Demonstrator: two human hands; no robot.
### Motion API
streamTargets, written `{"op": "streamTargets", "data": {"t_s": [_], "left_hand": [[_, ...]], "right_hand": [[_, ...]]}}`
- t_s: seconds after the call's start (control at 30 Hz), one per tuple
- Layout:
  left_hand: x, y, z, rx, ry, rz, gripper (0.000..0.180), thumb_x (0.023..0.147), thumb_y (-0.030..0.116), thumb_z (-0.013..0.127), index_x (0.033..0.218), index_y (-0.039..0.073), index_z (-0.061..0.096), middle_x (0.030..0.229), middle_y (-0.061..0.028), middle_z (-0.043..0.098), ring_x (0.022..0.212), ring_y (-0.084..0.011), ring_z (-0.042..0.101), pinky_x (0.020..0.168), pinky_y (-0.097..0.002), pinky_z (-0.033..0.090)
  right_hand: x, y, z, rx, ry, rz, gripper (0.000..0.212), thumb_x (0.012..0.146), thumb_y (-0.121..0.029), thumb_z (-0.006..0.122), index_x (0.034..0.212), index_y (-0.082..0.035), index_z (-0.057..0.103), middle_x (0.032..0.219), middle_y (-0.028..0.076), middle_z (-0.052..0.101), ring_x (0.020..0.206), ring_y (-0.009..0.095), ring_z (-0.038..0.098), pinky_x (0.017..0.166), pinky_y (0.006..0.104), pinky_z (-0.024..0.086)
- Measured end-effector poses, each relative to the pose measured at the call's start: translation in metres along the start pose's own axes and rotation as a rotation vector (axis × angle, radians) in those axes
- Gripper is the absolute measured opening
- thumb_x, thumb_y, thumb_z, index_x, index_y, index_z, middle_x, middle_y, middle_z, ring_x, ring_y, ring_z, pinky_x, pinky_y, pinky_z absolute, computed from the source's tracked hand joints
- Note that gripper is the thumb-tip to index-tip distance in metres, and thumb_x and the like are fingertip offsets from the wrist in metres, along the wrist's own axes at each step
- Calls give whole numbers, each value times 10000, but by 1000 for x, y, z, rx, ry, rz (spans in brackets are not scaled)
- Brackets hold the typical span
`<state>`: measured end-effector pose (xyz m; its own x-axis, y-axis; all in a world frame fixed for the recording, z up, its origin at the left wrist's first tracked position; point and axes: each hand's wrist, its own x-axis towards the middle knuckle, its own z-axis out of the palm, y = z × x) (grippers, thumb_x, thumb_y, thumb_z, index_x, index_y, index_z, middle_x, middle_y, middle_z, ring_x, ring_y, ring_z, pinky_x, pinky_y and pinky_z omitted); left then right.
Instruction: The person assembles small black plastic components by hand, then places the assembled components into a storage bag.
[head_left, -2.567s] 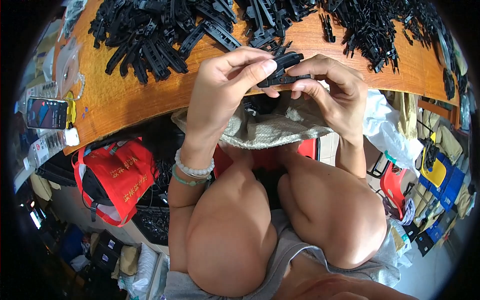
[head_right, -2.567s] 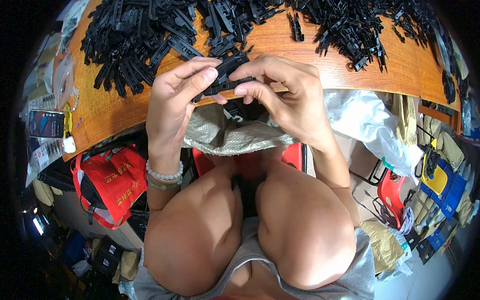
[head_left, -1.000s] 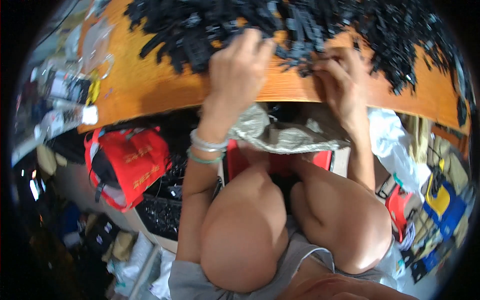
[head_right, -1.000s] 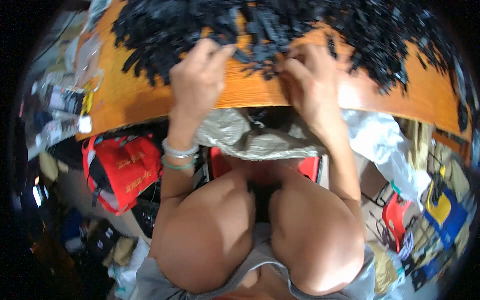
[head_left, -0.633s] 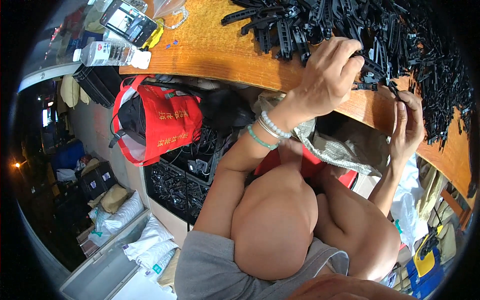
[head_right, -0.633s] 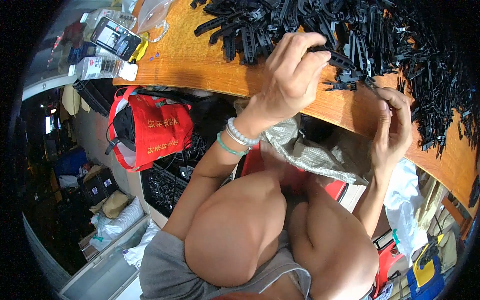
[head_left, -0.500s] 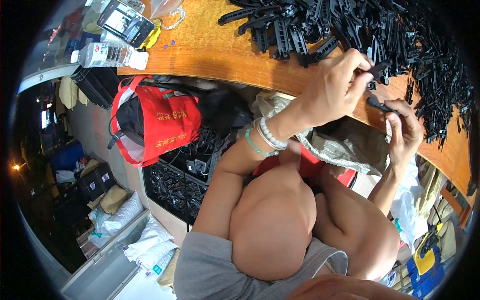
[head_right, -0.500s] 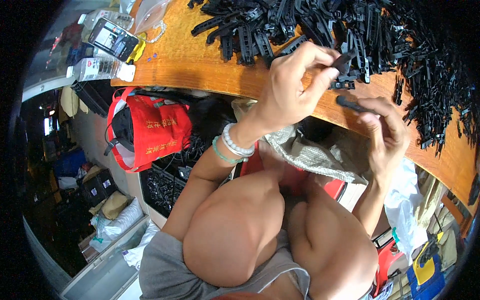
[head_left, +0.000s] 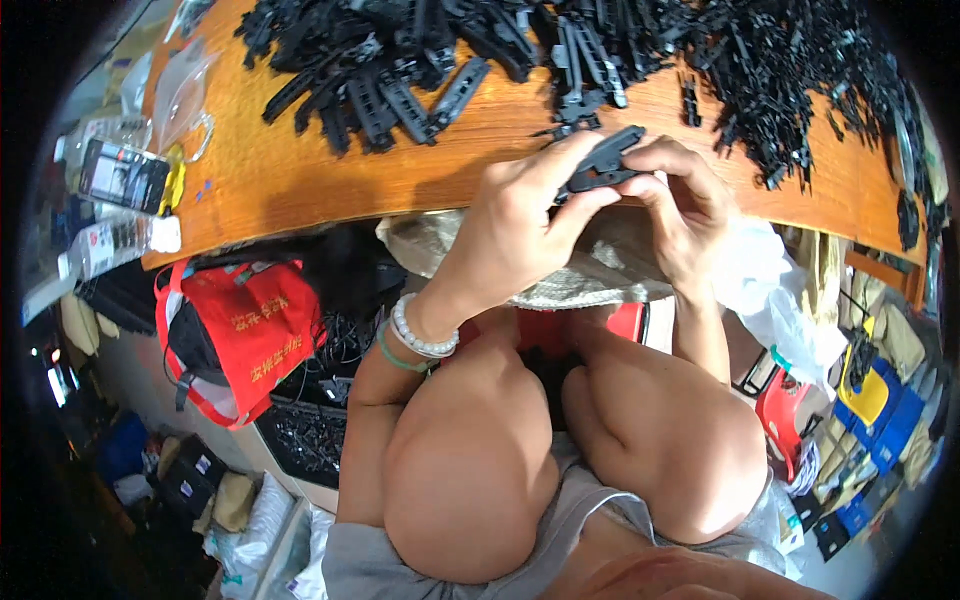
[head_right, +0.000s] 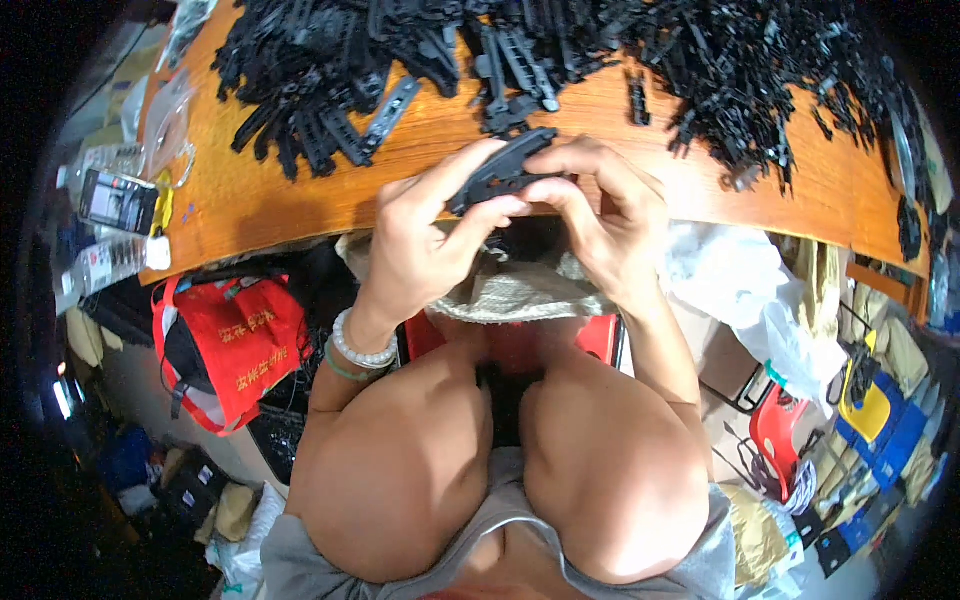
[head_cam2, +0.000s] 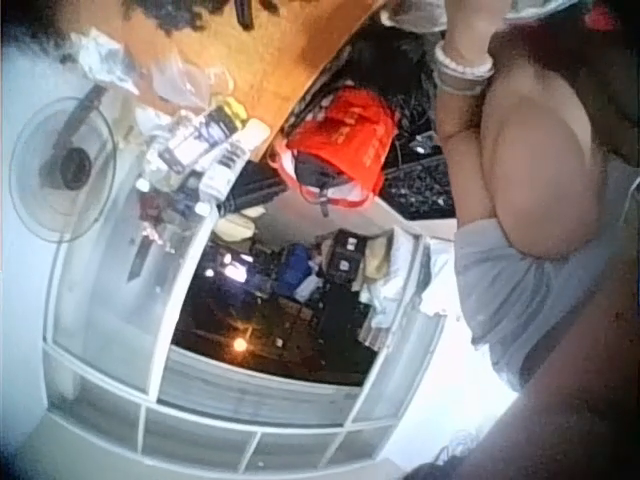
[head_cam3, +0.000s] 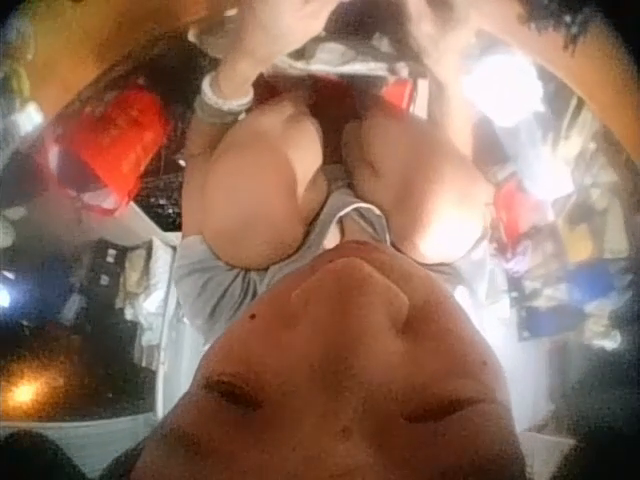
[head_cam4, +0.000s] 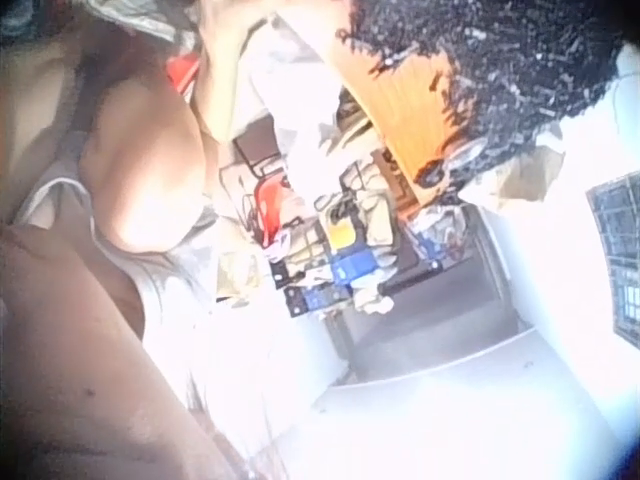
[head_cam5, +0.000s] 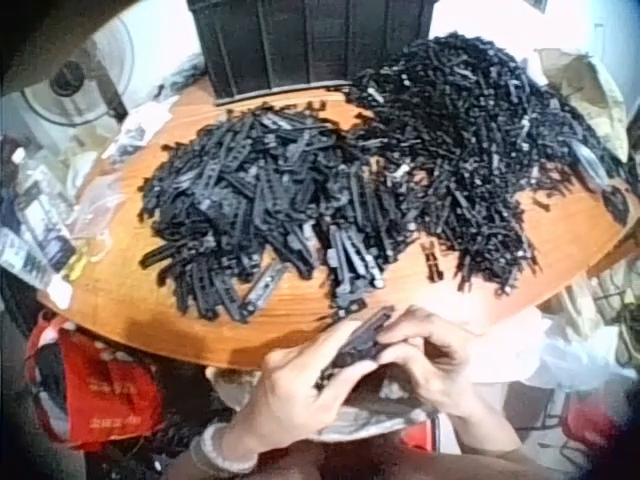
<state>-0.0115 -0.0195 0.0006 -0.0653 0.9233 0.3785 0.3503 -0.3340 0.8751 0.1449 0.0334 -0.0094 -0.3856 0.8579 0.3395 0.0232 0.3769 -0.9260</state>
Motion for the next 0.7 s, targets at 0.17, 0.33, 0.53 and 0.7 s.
{"op": "streamTargets", "data": {"t_s": [0.17,0.33,0.53,0.7], "left_hand": [[3,3,2,121,-66,66,333,752,17,689,1056,-67,581,854,-191,658,739,-254,676,621,-309,508],[2,-4,-3,179,-131,138,372,766,59,670,1097,-47,540,907,-207,634,720,-338,632,592,-369,502],[4,-2,-1,163,-164,147,309,781,72,658,1045,-48,549,899,-190,635,723,-329,633,590,-373,499],[-1,0,-2,126,-115,52,261,798,6,640,1043,-49,570,779,-150,661,682,-223,676,593,-287,506]], "right_hand": [[5,-9,-14,-358,84,-261,302,718,-11,698,1007,20,618,924,130,612,801,210,593,738,296,479],[8,-2,-17,-242,-185,-185,318,726,-36,680,1034,7,613,937,141,610,839,261,590,744,314,473],[1,2,-18,-256,-127,-157,284,747,-7,651,1028,9,609,917,131,605,790,238,586,693,289,480],[4,-4,-11,-142,-141,-31,291,755,18,636,1042,19,588,946,120,595,782,194,582,689,274,482]]}}
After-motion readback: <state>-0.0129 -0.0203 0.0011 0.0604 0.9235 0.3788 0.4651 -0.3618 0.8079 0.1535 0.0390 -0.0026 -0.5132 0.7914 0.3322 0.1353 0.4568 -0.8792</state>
